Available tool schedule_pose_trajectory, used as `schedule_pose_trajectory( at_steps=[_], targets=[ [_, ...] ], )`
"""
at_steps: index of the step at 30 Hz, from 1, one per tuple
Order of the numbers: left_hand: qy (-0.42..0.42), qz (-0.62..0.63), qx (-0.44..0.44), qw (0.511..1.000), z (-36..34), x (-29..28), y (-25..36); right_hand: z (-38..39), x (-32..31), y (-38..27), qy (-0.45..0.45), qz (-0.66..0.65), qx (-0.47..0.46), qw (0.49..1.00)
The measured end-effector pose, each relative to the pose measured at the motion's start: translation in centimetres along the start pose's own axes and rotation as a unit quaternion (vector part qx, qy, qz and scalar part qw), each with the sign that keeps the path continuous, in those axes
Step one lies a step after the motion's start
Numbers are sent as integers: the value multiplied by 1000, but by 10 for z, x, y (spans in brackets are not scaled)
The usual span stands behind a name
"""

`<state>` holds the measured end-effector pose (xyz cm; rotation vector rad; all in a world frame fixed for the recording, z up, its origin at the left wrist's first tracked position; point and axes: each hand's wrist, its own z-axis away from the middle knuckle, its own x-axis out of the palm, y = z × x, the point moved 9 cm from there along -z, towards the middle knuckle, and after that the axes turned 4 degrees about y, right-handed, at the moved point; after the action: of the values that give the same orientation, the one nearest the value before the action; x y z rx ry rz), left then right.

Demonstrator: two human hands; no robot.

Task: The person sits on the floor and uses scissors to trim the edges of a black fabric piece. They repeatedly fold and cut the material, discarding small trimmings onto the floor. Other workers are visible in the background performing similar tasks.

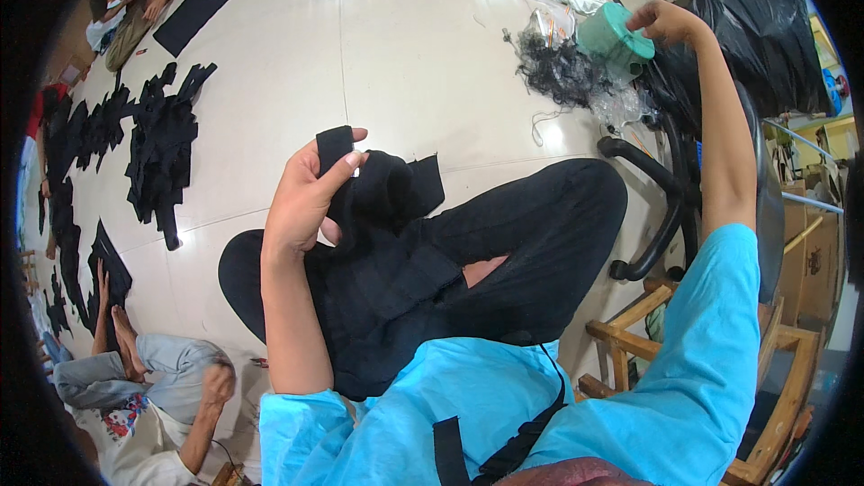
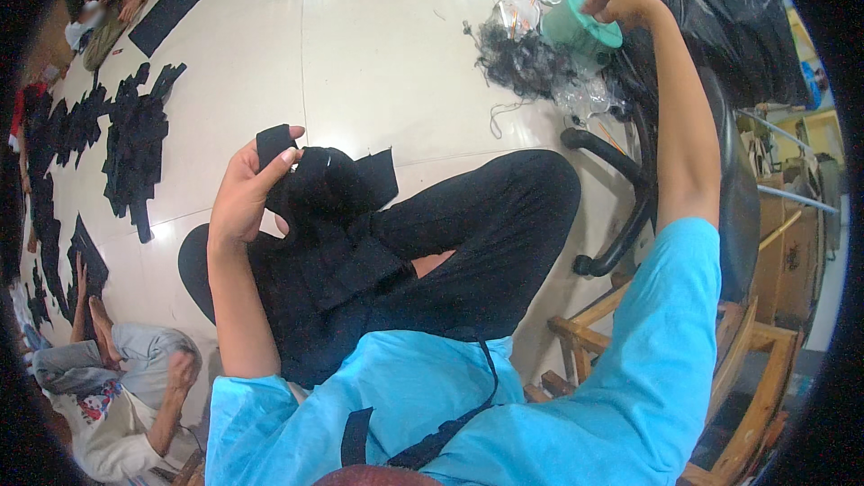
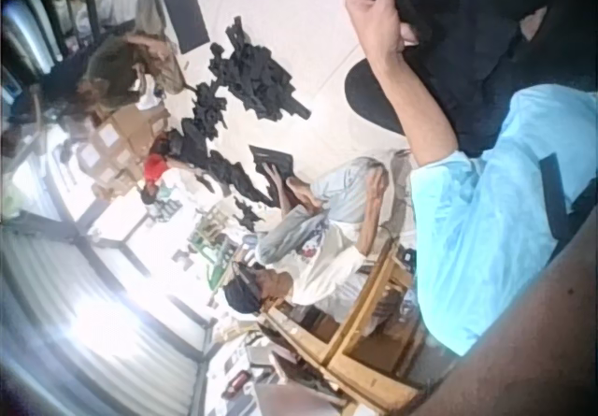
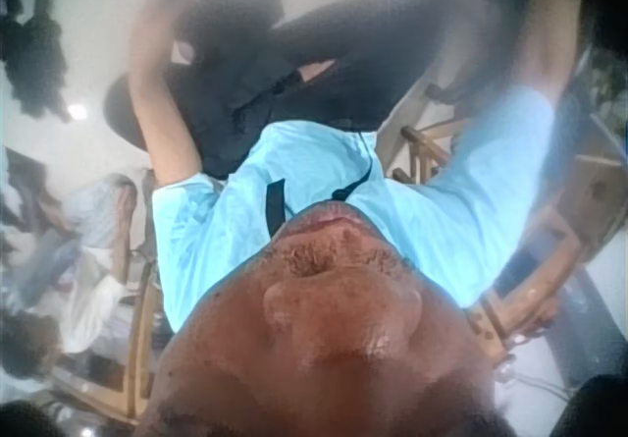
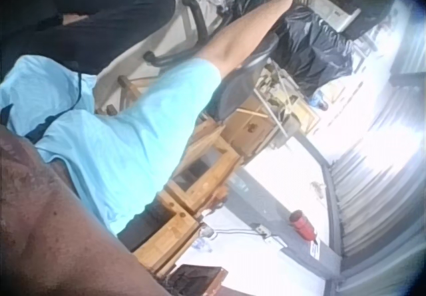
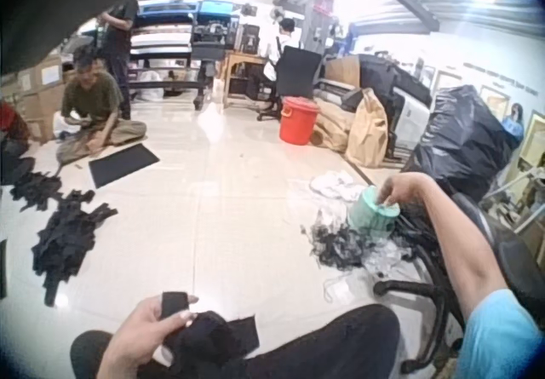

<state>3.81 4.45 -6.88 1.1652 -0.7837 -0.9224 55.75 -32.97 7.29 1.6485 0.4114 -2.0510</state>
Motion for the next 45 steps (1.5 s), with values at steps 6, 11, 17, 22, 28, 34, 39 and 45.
schedule_pose_trajectory(
  at_steps=[6,11,17,22,28,34,39,45],
  targets=[
    [2,8,-21,1000,4,-1,3,12,-4,-53,27,-299,-88,950],
    [5,8,-21,1000,6,1,5,8,22,-20,-66,-99,-34,992],
    [-15,10,-8,1000,4,4,8,17,9,-10,-32,-94,60,993],
    [11,-4,-11,1000,6,-3,10,-6,9,21,162,-60,30,984],
    [10,13,-11,1000,4,-3,4,30,-27,45,198,-485,42,851],
    [-5,-9,-20,1000,6,4,8,87,-53,-4,-23,-225,73,971],
    [12,-2,-12,1000,9,0,10,68,-34,-28,83,-614,-164,768],
    [-16,26,3,1000,-7,9,-9,7,317,84,-75,-590,158,788]
  ],
)
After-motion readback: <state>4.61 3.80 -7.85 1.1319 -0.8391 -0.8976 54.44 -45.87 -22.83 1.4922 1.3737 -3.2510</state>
